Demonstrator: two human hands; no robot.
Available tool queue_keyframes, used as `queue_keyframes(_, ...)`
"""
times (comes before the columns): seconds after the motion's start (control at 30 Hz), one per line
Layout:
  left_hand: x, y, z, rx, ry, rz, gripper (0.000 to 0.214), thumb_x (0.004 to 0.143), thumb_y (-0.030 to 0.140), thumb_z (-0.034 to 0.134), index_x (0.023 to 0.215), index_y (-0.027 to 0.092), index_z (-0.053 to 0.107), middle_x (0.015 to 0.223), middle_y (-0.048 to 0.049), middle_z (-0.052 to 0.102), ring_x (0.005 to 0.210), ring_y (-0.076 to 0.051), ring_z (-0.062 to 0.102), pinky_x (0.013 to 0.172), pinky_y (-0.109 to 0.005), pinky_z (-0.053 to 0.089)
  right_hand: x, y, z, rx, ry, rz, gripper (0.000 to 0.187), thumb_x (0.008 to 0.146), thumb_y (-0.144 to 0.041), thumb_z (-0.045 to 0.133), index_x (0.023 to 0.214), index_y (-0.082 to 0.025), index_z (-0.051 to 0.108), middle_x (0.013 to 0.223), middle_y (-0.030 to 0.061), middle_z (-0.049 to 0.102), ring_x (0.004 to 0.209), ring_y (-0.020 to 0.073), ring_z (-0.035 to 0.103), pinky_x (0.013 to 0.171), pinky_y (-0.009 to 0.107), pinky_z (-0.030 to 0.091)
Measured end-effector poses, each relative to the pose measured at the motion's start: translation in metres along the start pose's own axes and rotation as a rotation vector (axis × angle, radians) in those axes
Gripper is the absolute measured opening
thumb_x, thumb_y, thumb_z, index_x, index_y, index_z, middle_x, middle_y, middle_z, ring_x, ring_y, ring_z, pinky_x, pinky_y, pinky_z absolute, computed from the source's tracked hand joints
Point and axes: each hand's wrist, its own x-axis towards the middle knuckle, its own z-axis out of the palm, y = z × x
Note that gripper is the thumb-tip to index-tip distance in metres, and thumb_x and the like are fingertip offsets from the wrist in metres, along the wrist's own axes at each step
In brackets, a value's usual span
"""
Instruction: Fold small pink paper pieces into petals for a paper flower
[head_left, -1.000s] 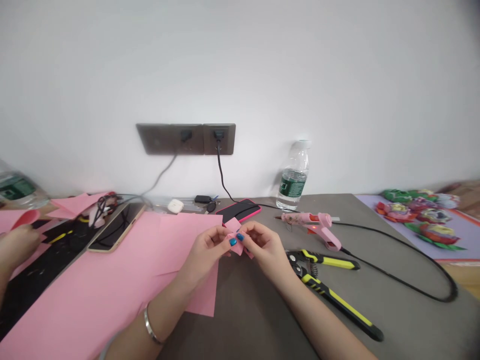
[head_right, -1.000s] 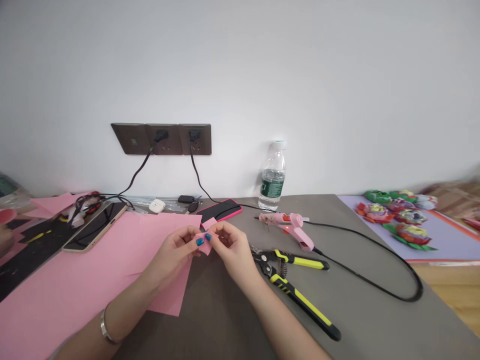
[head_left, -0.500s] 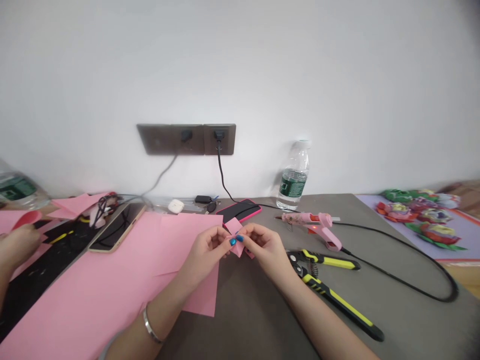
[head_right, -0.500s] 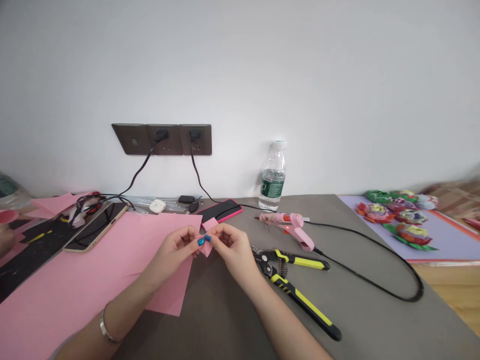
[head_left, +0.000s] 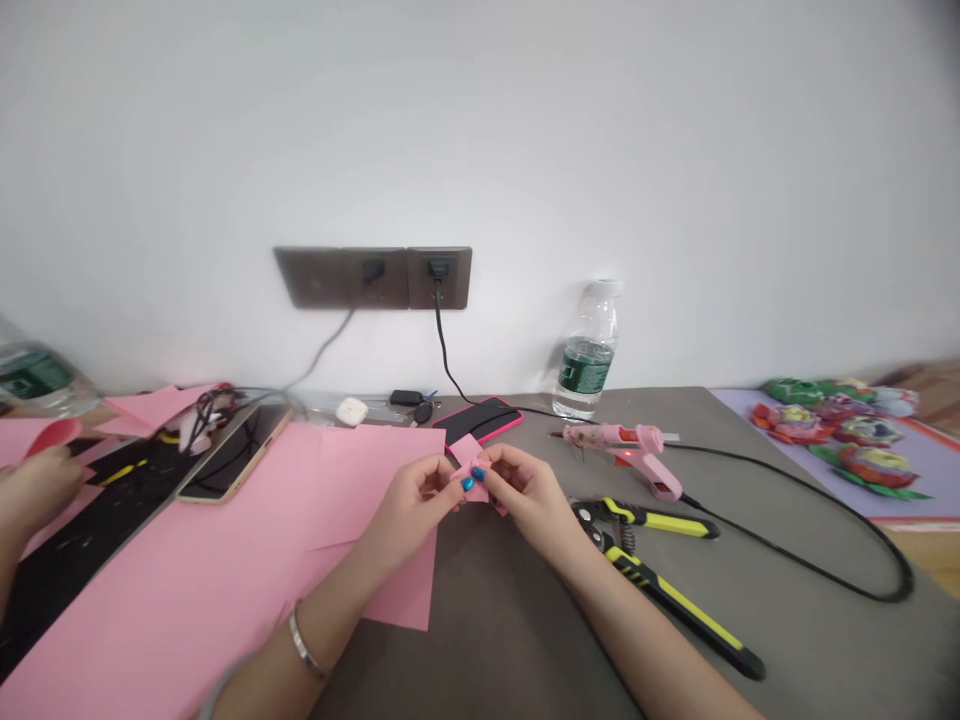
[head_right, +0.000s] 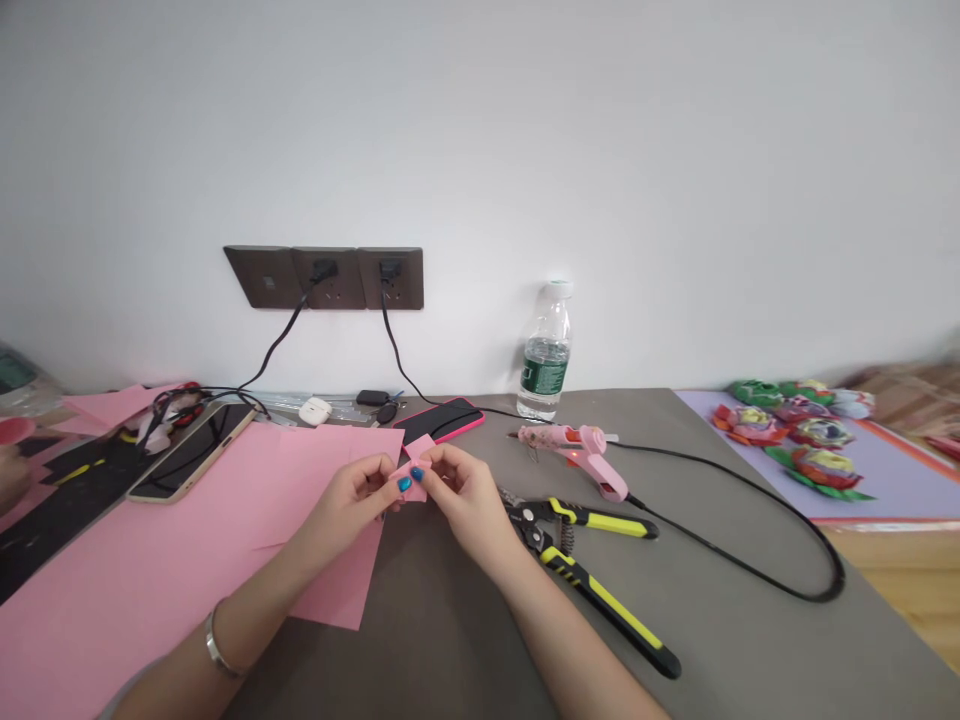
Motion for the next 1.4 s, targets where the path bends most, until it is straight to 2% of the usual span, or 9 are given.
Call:
queue_keyframes(0.1, 0.0, 0.0, 0.0, -0.009, -0.065, -0.009, 0.029, 0.087, 0.041, 0.059, 0.072, 0.016, 0.054, 0.068, 0.0012, 0.056, 0.065, -0.012, 0.053, 0.06, -0.022, 0.04, 0.0, 0.0, -0.001, -0.005, 0.048, -0.024, 0.032, 0.077, -0.048, 0.07, 0.077, -0.017, 0.063, 0.063, -0.0015, 0.056, 0.051, 0.0095, 0.044, 0.045, 0.021, 0.034)
queue_keyframes(0.2, 0.001, -0.001, 0.001, -0.026, -0.072, -0.035, 0.031, 0.088, 0.044, 0.055, 0.081, 0.015, 0.061, 0.069, -0.0007, 0.059, 0.062, -0.012, 0.052, 0.055, -0.022, 0.038, 0.0, 0.001, -0.001, 0.041, 0.103, -0.079, 0.032, 0.08, -0.048, 0.067, 0.091, -0.018, 0.066, 0.069, -0.0001, 0.06, 0.054, 0.0108, 0.049, 0.049, 0.023, 0.04)
queue_keyframes(0.4, 0.002, -0.002, 0.003, -0.039, -0.013, -0.052, 0.037, 0.09, 0.048, 0.051, 0.088, 0.013, 0.064, 0.077, -0.0038, 0.063, 0.058, -0.01, 0.051, 0.051, -0.022, 0.036, 0.001, 0.004, -0.003, 0.077, 0.087, -0.118, 0.029, 0.081, -0.044, 0.067, 0.097, -0.021, 0.062, 0.081, 0.0023, 0.064, 0.061, 0.0126, 0.057, 0.055, 0.025, 0.047)
queue_keyframes(0.57, 0.0, 0.001, 0.003, 0.002, -0.047, -0.035, 0.028, 0.091, 0.039, 0.05, 0.091, 0.014, 0.065, 0.083, -0.0042, 0.064, 0.064, -0.011, 0.054, 0.054, -0.022, 0.039, 0.0, 0.005, -0.003, -0.076, 0.053, -0.144, 0.024, 0.085, -0.04, 0.064, 0.098, -0.02, 0.062, 0.077, 0.002, 0.062, 0.062, 0.0136, 0.058, 0.054, 0.025, 0.045)
queue_keyframes(0.73, -0.002, 0.002, 0.005, 0.068, -0.051, -0.015, 0.028, 0.092, 0.037, 0.048, 0.088, 0.014, 0.064, 0.078, -0.0039, 0.063, 0.065, -0.013, 0.054, 0.06, -0.024, 0.041, -0.002, 0.001, -0.005, -0.217, 0.036, -0.135, 0.019, 0.087, -0.038, 0.061, 0.087, -0.019, 0.061, 0.071, 0.0001, 0.058, 0.058, 0.0122, 0.052, 0.051, 0.024, 0.04)
queue_keyframes(0.87, -0.003, 0.003, 0.005, 0.091, -0.054, 0.007, 0.033, 0.093, 0.041, 0.046, 0.081, 0.014, 0.061, 0.066, -0.0018, 0.058, 0.061, -0.013, 0.051, 0.057, -0.024, 0.039, -0.001, 0.0, -0.006, -0.314, 0.004, -0.154, 0.017, 0.079, -0.032, 0.07, 0.087, -0.019, 0.062, 0.07, -0.0017, 0.057, 0.058, 0.0114, 0.048, 0.052, 0.023, 0.037)
queue_keyframes(1.07, -0.005, 0.003, 0.002, 0.133, -0.117, 0.047, 0.035, 0.096, 0.032, 0.037, 0.08, 0.014, 0.063, 0.071, -0.0038, 0.062, 0.064, -0.013, 0.053, 0.06, -0.024, 0.04, 0.003, 0.004, -0.012, -0.214, -0.105, -0.031, 0.027, 0.081, -0.044, 0.066, 0.088, -0.018, 0.062, 0.067, -0.0008, 0.059, 0.056, 0.0121, 0.049, 0.051, 0.024, 0.036)
queue_keyframes(1.17, -0.006, 0.004, 0.001, 0.135, -0.138, 0.027, 0.034, 0.095, 0.028, 0.036, 0.078, 0.015, 0.063, 0.067, -0.0029, 0.061, 0.064, -0.014, 0.054, 0.061, -0.024, 0.04, 0.003, 0.004, -0.012, -0.229, -0.072, -0.033, 0.031, 0.081, -0.048, 0.064, 0.088, -0.018, 0.062, 0.064, -0.0014, 0.055, 0.055, 0.012, 0.047, 0.051, 0.024, 0.036)
queue_keyframes(1.4, -0.006, 0.004, 0.002, 0.174, -0.133, -0.031, 0.036, 0.093, 0.032, 0.04, 0.067, 0.015, 0.059, 0.057, -0.0004, 0.055, 0.057, -0.013, 0.053, 0.058, -0.024, 0.038, 0.0, 0.0, -0.009, -0.254, 0.027, -0.144, 0.02, 0.081, -0.037, 0.067, 0.089, -0.019, 0.065, 0.086, 0.0042, 0.064, 0.068, 0.0147, 0.054, 0.057, 0.024, 0.044)
